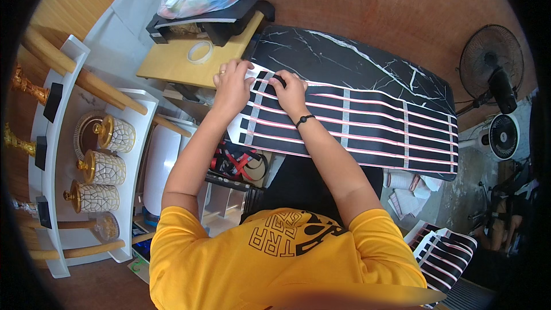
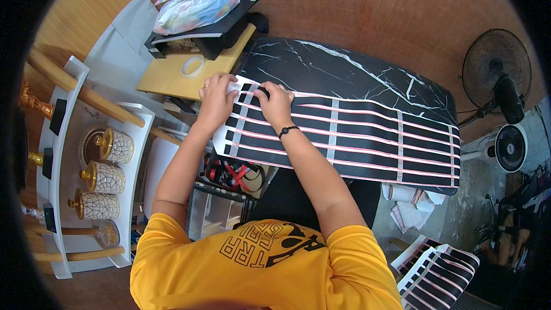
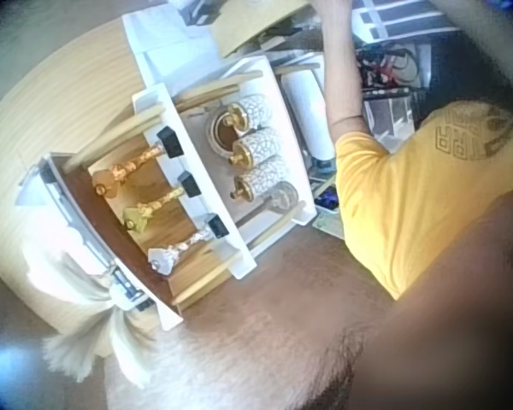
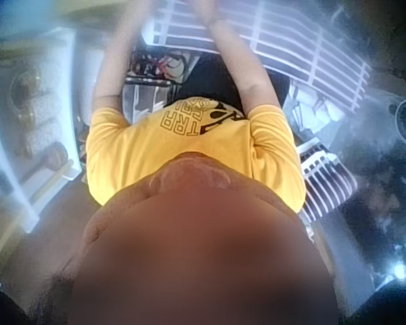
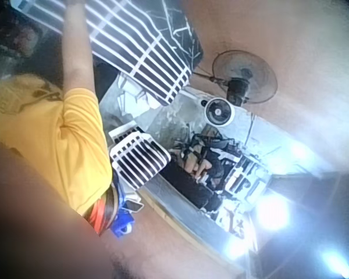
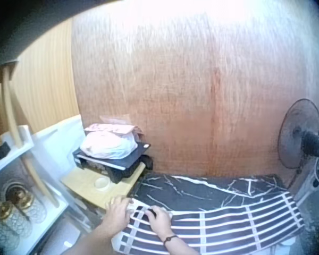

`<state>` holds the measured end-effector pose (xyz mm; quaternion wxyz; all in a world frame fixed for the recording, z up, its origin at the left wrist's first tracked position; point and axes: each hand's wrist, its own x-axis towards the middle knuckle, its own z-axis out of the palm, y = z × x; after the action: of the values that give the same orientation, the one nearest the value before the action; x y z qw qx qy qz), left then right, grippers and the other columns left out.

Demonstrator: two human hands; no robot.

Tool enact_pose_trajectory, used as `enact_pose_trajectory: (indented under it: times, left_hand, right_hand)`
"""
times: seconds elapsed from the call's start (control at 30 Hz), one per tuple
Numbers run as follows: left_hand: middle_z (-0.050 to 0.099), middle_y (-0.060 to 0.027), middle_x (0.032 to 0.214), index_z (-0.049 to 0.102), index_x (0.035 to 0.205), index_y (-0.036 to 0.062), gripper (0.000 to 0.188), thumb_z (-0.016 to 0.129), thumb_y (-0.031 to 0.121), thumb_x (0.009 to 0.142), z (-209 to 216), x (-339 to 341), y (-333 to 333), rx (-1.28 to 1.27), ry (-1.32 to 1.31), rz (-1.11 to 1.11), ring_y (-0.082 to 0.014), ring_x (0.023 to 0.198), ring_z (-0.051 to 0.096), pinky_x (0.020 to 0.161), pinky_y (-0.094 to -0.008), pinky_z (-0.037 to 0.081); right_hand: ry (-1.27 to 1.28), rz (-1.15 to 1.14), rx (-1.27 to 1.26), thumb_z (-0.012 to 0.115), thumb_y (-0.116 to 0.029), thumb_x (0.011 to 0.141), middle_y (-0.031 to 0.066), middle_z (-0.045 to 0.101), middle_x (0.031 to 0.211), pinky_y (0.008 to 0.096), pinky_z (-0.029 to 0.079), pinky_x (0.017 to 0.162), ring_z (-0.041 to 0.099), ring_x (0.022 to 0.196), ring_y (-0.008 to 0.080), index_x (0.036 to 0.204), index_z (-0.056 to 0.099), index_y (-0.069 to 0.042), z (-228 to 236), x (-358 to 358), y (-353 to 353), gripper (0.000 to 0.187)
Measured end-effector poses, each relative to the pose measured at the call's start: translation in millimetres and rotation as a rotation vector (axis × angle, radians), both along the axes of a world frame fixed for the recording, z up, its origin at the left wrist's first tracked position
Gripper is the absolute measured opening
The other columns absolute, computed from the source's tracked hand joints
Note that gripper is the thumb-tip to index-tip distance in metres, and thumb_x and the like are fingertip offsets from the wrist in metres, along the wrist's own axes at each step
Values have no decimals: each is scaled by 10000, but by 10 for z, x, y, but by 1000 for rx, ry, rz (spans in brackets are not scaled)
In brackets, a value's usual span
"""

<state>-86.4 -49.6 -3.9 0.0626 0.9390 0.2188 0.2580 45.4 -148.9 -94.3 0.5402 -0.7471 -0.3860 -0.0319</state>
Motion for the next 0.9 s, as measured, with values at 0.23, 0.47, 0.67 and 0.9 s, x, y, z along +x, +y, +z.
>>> enact_pose_trajectory:
  times: [0.23,0.47,0.67,0.9]
  left_hand:
    - [643,-68,1068,528,1284,123,504,707,120,813,-152,-34,-75,-135,-28,81,-286,1072,553,868,-471,349]
    - [688,-52,996,277,1512,126,931,791,213,741,-153,201,-114,-246,1,17,-251,1025,607,928,-468,282]
    - [710,-59,890,221,1535,113,1035,825,272,709,-292,318,-46,-301,108,68,-238,891,667,953,-461,287]
    - [717,-75,839,208,1525,43,1093,855,272,674,-353,270,129,-463,171,107,-205,797,683,837,-372,456]
  right_hand:
    - [26,37,-11,679,-299,855,94,694,918,449,340,883,610,961,280,949,696,-91,8,3,-9,229]
    - [39,63,-2,667,-224,848,76,696,932,452,346,893,611,972,277,955,705,-113,-18,6,-1,159]
    - [11,88,30,683,-174,805,59,694,919,443,376,875,611,960,272,921,717,-120,-24,3,-19,132]
    - [-4,3,48,744,-193,740,75,695,887,459,416,870,617,939,287,818,730,-89,-35,0,19,131]
